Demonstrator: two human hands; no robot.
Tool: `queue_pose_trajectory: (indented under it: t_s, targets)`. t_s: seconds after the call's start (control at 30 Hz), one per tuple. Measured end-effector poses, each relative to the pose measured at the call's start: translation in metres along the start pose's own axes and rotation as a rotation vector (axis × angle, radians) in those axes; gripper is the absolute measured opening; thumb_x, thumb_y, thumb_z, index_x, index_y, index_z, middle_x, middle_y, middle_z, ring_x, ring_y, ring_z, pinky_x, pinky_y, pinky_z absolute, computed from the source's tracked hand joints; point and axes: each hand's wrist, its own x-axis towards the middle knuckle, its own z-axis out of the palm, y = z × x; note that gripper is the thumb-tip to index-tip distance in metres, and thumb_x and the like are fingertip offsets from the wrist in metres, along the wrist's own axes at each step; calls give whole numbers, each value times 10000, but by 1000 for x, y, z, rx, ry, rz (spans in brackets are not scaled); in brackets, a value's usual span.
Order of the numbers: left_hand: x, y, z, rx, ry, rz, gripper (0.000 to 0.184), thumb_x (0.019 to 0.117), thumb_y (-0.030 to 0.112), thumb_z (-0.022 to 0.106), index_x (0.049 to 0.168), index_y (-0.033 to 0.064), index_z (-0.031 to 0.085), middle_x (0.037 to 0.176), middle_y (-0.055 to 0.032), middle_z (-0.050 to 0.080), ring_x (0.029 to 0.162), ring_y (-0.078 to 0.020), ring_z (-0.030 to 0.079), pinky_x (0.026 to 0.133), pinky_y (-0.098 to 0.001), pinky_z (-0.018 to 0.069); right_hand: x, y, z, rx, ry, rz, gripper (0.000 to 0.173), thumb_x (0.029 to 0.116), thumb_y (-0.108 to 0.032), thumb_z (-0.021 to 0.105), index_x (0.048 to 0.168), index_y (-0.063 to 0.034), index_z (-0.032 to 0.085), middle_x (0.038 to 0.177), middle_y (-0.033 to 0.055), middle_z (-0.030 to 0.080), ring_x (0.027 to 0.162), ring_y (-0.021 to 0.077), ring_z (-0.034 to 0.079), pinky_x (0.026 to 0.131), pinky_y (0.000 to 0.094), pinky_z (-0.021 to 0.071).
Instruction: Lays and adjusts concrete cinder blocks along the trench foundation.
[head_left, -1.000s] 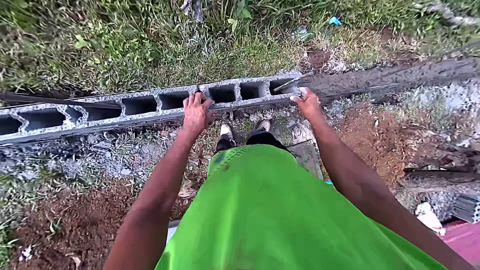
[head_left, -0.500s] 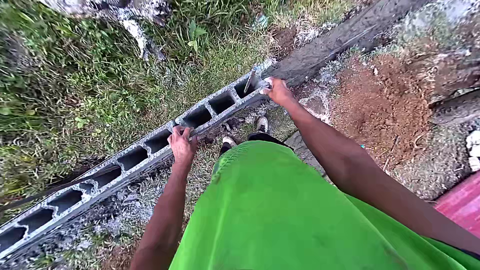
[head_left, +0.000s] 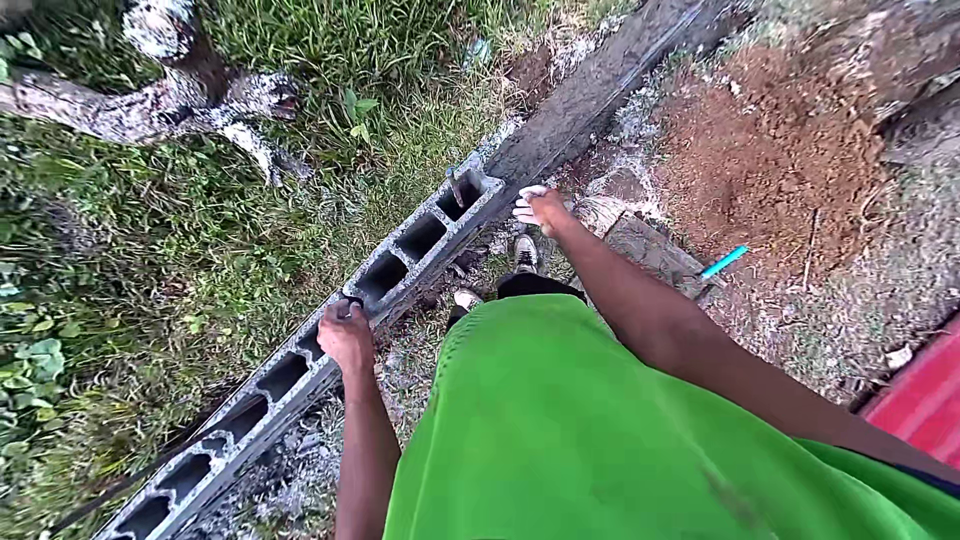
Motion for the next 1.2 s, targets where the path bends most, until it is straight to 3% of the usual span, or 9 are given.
queue_pose_trajectory:
  t_s: [0.17,0.27,0.33,0.57,0.73,0.93,1.1,1.2]
  targets:
    - [13,14,0,40,-63,-103,368,999,303,631,1264,49,667,1121,-188,739,1129,-406,671,988,-627,477,-5,-16,8,-212,-64,-99,457,1085,-304,548,1477,-75,494,1437,185,573,1129,302,698,912,459,607]
    - [20,20,1,55,-76,-166,391,990,321,646,1257,37,665,1136,-212,727,1145,-415,663,990,-623,482,-2,-29,14,-582,-74,-266,603,1037,-460,591,1512,-99,502,1496,164,556,1355,325,560,1127,560,444]
    - [20,19,1,70,-94,-220,401,991,340,644,1246,33,675,1167,-238,709,1159,-429,652,997,-630,477,-3,-37,19,-741,-83,-340,633,1030,-509,576,1507,-97,512,1476,184,571,1361,366,551,1144,598,418]
    - [14,24,13,20,-102,-315,422,1009,402,620,1201,37,710,1103,-234,728,1109,-449,668,974,-668,477,19,-65,40,-1096,-198,-299,728,986,-582,606,1483,-56,534,1368,253,626,1303,444,575,1094,664,427]
    - [16,34,18,36,-86,-347,423,1027,383,596,1226,25,698,1095,-237,730,1114,-452,666,989,-669,465,16,-69,59,-1179,-172,-239,659,1020,-529,588,1398,10,547,1145,305,681,1077,493,669,900,679,526]
    - [18,43,18,93,-114,-349,437,1011,413,588,1142,20,726,1105,-261,711,1153,-487,629,989,-688,451,17,-81,68,-1308,-208,-175,514,1067,-398,530,1358,24,570,1194,265,677,1184,414,644,1033,584,483]
    - [15,39,31,81,-23,-341,419,1029,383,606,1113,-6,737,1138,-274,700,1185,-480,614,1047,-651,431,17,-82,69,-1369,-215,-182,472,1083,-382,473,1294,17,609,1092,230,710,1102,381,684,983,549,511]
    - [12,36,36,64,18,-304,384,1024,348,623,1091,-10,744,1100,-269,701,1149,-478,624,1027,-629,449,16,-82,68,-1384,-218,-182,463,1079,-370,481,1284,26,608,1051,224,710,1063,375,692,964,545,517]
